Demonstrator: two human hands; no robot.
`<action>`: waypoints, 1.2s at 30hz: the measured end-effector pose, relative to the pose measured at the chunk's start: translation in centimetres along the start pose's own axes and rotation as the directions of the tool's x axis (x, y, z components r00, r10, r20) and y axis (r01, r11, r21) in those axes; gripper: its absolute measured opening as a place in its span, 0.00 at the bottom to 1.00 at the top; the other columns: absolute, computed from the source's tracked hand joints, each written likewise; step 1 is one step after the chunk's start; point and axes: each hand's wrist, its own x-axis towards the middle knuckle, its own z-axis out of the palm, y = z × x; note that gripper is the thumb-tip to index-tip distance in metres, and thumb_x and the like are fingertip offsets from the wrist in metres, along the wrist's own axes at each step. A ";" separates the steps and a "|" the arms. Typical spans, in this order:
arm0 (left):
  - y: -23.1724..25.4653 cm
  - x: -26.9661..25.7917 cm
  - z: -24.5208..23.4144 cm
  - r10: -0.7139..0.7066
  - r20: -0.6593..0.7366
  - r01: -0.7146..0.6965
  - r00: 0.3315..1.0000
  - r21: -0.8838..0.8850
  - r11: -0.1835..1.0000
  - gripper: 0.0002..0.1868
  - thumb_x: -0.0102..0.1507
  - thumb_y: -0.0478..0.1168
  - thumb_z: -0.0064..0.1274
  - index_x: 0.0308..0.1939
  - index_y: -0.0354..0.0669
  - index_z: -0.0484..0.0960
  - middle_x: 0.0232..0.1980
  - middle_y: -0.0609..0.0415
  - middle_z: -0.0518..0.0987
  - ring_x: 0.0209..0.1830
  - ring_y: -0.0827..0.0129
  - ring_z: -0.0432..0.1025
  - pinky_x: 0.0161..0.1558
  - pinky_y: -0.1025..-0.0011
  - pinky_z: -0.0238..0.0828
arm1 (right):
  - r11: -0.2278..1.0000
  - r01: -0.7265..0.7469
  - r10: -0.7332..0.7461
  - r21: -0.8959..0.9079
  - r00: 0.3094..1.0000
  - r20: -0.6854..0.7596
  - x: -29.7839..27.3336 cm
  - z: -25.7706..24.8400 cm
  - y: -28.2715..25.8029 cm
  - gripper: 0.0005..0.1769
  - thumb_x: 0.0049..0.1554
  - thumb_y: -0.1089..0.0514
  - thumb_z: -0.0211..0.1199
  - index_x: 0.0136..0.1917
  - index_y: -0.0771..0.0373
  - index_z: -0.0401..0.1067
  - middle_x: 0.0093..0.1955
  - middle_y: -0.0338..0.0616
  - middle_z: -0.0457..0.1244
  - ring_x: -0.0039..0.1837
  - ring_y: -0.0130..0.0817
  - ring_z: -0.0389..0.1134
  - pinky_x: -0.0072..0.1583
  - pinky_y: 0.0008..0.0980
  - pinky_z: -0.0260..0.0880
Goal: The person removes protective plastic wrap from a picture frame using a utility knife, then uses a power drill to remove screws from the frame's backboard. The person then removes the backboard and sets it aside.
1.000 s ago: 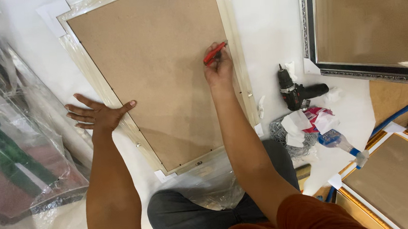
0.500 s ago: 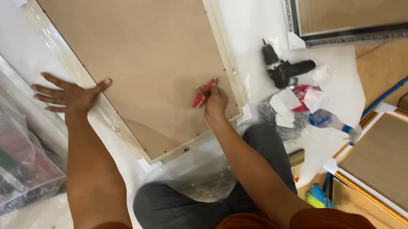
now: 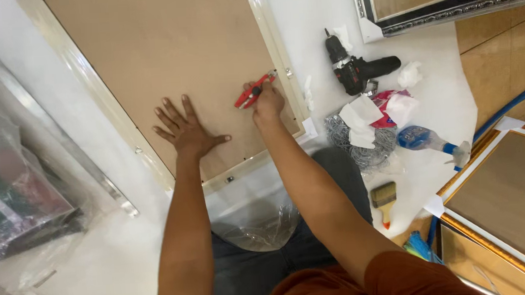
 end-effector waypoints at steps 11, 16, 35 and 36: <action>-0.2 -0.1 0.2 -0.033 0.030 0.032 0.999 0.022 0.999 0.91 0.35 0.77 0.69 0.81 0.51 0.20 0.79 0.35 0.10 0.77 0.38 0.04 0.70 0.28 0.06 | 0.915 -0.230 0.158 0.332 0.960 0.230 -0.2 -0.9 -1.1 0.14 0.71 0.54 0.41 0.54 0.67 0.62 0.41 0.50 0.61 0.41 0.38 0.63 0.48 0.36 0.70; 0.3 -0.5 -0.5 -0.038 0.028 0.037 0.999 0.005 0.999 0.91 0.34 0.77 0.69 0.81 0.52 0.20 0.79 0.35 0.10 0.77 0.39 0.03 0.71 0.29 0.06 | 0.771 -0.352 0.277 0.531 0.936 0.218 0.8 -1.0 -1.3 0.12 0.69 0.56 0.42 0.53 0.65 0.62 0.40 0.47 0.61 0.40 0.34 0.63 0.45 0.31 0.71; 2.7 -2.9 3.0 -0.027 -0.061 0.027 0.998 -0.002 1.000 0.77 0.48 0.62 0.74 0.83 0.55 0.29 0.81 0.36 0.16 0.78 0.24 0.15 0.71 0.25 0.34 | 0.973 -0.123 0.121 -0.197 0.992 -0.022 -12.3 -12.9 -2.9 0.17 0.68 0.53 0.48 0.49 0.72 0.66 0.42 0.55 0.66 0.42 0.46 0.72 0.45 0.45 0.77; 2.7 -2.9 3.2 -0.035 -0.059 0.036 0.998 0.008 0.999 0.78 0.47 0.61 0.75 0.83 0.55 0.29 0.81 0.36 0.16 0.78 0.23 0.15 0.71 0.25 0.36 | 0.974 -0.106 0.109 -0.198 0.994 0.006 -12.1 -13.3 -2.5 0.18 0.68 0.54 0.48 0.49 0.73 0.66 0.42 0.55 0.66 0.42 0.45 0.72 0.44 0.44 0.76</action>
